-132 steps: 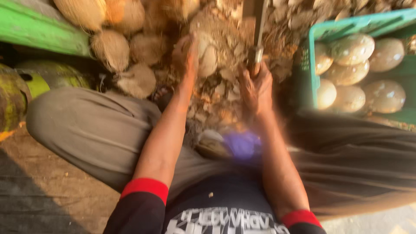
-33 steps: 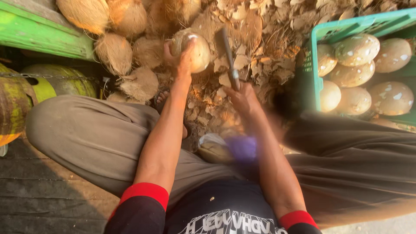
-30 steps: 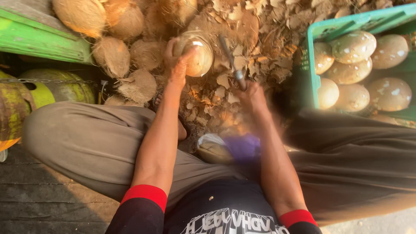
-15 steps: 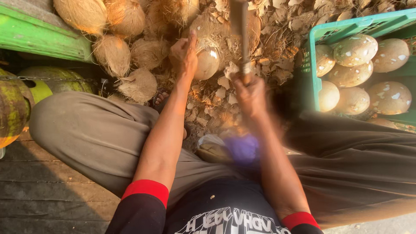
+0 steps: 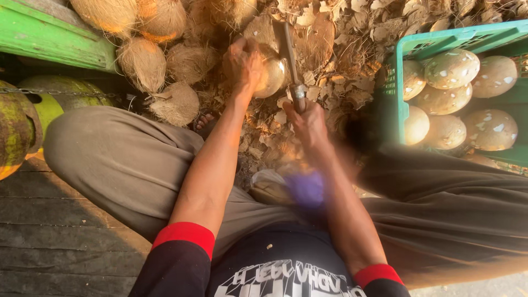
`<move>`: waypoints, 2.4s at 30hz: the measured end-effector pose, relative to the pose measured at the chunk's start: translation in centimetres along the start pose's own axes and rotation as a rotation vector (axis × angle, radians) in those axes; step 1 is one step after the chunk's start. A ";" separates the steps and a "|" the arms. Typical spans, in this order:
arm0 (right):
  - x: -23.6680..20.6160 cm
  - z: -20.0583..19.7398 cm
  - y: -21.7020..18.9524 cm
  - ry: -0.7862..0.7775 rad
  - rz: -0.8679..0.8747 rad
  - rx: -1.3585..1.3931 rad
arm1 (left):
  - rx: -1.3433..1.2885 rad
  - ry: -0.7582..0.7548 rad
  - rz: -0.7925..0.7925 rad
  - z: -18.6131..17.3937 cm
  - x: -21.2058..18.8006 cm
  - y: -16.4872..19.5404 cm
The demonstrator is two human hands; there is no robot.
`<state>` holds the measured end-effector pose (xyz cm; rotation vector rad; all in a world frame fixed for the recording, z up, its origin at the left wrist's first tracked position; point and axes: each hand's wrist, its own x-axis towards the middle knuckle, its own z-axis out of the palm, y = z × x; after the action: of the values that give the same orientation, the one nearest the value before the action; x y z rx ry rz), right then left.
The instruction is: The person sits on the floor and uses a machete to peel the fibrous husk off a coconut. They hold the coconut with one hand and strike it repeatedly with the machete, rotating it to remove the husk. The peeled coconut is then placed into a green crate.
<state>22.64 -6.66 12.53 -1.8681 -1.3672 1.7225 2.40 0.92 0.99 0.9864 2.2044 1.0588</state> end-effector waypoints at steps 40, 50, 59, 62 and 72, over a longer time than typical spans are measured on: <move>1.2 0.4 3.3 0.094 -0.397 0.400 | -0.003 0.014 0.015 -0.7 -0.6 0.5; -0.6 0.5 -2.0 -0.009 0.027 -0.123 | 0.007 -0.021 -0.160 -1.0 -0.5 -0.1; -0.1 -0.2 -0.5 0.076 -0.348 0.196 | 0.389 0.099 0.368 0.4 -1.0 -2.7; 2.5 1.2 1.6 0.020 -0.032 -0.128 | 0.078 0.053 0.050 -0.1 -1.2 -2.0; 2.5 0.8 3.3 -0.034 0.074 -0.110 | 0.001 0.441 0.149 -1.0 -5.0 0.1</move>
<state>23.05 -6.84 8.40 -1.9800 -1.4503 1.7548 4.80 -3.38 2.23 1.0042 2.5038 1.4597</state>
